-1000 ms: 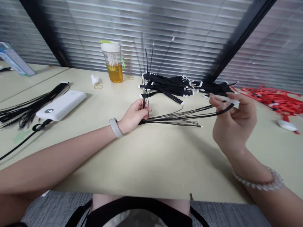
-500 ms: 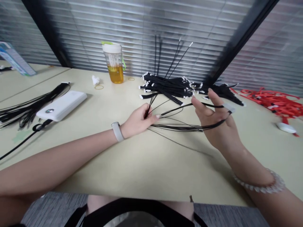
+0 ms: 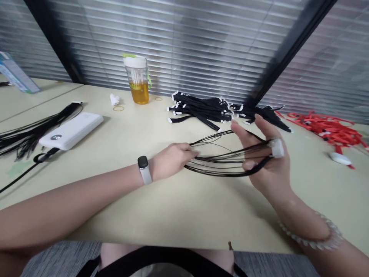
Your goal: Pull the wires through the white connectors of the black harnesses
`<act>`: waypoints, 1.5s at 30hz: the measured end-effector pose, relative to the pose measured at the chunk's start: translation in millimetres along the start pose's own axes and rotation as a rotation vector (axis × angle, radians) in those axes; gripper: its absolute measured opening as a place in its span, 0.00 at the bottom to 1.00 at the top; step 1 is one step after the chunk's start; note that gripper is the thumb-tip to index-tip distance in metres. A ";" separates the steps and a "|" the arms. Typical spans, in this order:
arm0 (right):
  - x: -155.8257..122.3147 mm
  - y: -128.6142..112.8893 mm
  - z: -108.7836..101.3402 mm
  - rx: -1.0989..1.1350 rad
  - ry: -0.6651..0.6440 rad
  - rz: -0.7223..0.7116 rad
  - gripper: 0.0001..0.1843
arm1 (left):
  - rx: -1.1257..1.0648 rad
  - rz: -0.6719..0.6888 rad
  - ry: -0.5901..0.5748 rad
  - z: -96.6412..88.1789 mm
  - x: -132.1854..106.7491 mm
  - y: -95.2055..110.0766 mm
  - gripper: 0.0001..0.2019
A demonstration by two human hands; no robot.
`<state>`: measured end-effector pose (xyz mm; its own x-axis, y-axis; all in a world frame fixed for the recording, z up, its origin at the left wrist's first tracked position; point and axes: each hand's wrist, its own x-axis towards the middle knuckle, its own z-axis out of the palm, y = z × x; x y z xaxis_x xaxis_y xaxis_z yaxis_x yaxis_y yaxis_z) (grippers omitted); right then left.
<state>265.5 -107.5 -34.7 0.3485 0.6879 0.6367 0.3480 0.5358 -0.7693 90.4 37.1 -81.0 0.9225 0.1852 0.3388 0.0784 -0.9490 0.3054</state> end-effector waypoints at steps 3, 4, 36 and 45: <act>-2.3 -13.9 -3.9 -0.177 -0.194 -0.212 0.38 | 0.197 -0.001 -0.098 -5.2 0.3 11.7 0.22; -2.9 -19.1 -5.0 -0.266 -0.248 -0.296 0.38 | 0.256 -0.010 -0.130 -7.5 0.7 16.6 0.21; 9.0 -20.6 -42.9 -0.312 -0.521 -0.015 0.23 | -0.769 -0.552 0.188 -10.2 7.9 -9.2 0.18; 11.4 -3.4 -43.7 -0.221 -0.474 0.075 0.22 | -0.716 -0.415 0.338 -7.2 4.7 -5.7 0.15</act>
<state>306.2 -122.8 -22.5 -0.0343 0.8937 0.4474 0.5300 0.3958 -0.7500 91.6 45.2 -74.7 0.7029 0.6508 0.2870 0.0218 -0.4230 0.9059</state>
